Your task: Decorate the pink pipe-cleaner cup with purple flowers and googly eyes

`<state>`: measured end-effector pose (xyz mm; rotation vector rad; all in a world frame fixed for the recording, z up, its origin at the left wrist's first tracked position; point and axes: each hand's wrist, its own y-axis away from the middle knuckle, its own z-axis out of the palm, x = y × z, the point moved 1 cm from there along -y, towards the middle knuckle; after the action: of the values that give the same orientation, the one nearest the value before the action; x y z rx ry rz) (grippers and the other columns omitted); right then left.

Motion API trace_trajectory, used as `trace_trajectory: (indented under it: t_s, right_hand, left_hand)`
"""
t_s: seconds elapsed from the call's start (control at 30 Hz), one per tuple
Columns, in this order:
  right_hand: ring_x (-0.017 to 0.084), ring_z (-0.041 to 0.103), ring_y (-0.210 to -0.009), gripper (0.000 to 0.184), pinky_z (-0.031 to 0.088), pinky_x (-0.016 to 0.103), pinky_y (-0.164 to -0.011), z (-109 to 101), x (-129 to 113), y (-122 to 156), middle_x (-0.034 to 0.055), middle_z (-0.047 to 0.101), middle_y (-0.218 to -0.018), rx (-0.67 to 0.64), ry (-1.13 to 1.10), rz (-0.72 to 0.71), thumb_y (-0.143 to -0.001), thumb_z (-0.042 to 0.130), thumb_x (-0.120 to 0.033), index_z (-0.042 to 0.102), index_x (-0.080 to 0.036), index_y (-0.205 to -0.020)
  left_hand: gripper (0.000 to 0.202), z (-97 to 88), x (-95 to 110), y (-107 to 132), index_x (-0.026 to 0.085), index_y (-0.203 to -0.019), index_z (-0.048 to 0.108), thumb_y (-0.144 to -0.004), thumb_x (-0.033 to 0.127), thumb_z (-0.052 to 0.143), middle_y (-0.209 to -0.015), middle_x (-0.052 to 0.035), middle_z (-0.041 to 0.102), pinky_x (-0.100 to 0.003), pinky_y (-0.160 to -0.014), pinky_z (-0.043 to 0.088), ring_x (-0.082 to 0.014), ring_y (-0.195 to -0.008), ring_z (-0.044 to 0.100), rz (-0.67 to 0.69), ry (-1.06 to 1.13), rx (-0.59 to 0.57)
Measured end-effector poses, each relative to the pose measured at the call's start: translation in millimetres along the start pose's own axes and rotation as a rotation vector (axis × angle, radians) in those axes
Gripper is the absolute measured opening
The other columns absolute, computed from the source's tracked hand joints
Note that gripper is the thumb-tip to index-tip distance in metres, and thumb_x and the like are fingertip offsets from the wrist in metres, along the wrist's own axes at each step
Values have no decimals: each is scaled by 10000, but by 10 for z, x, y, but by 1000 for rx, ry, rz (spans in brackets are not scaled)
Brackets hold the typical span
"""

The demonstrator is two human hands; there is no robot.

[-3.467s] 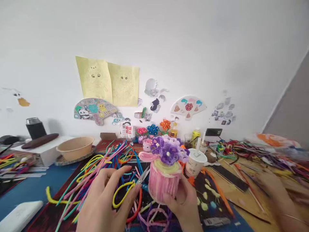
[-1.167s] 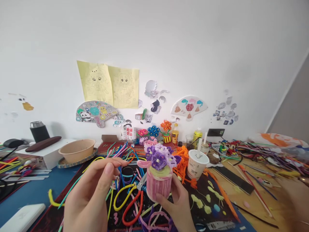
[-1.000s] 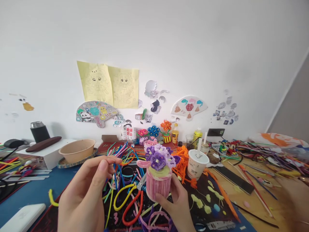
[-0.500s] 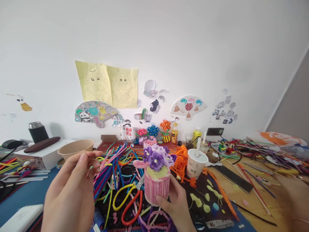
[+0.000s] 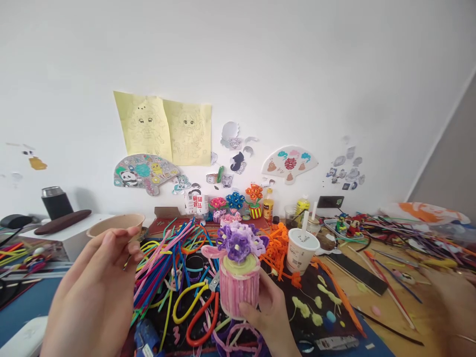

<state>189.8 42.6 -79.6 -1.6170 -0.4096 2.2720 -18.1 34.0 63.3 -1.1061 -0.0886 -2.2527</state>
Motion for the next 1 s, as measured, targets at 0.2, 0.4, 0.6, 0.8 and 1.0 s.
trace_trajectory:
  t_s: [0.2, 0.4, 0.6, 0.8, 1.0]
  right_hand:
    - [253, 680, -883, 487, 555, 302, -785, -50, 66, -16, 69, 727, -921, 16, -14, 1, -615, 831, -428, 690, -198, -1020]
    - [248, 674, -932, 510, 542, 283, -824, -24, 8, 27, 66, 728, -957, 92, -30, 2, -603, 845, -421, 683, -199, -1032]
    - [254, 695, -939, 487, 558, 268, -794, -54, -91, 23, 76, 746, -986, 152, -7, -44, -616, 840, -357, 679, -201, -1048]
    - [257, 676, -1007, 475, 544, 276, -853, -79, -317, -48, 64, 732, -1038, 167, 42, -69, -614, 829, -299, 668, -218, -1053]
    - [224, 674, -924, 411, 542, 238, -793, -72, -422, -66, 37, 713, -941, 127, 63, -74, -632, 816, -280, 665, -222, -1010]
  left_hand:
    - [128, 43, 122, -24, 171, -801, 669, -859, 128, 563, -854, 18, 649, -131, -617, 446, -67, -743, 553, 94, 10, 26]
    - [36, -60, 114, 158, 211, -828, 677, -803, 236, 672, -781, 34, 637, -123, -661, 447, -94, -766, 563, 202, -334, -68]
    - [355, -208, -343, 368, 243, -661, 639, -814, 558, 579, -644, 47, 640, -208, -596, 440, -129, -608, 575, 205, -1030, -567]
    - [295, -63, -740, 358, 265, -660, 635, -867, 440, 518, -729, 60, 685, -338, -711, 354, -188, -729, 605, 515, -1357, -624]
    - [152, -15, -726, 340, 327, -869, 665, -893, 349, 517, -890, 81, 737, -442, -912, 276, -211, -844, 673, 678, -1352, -557]
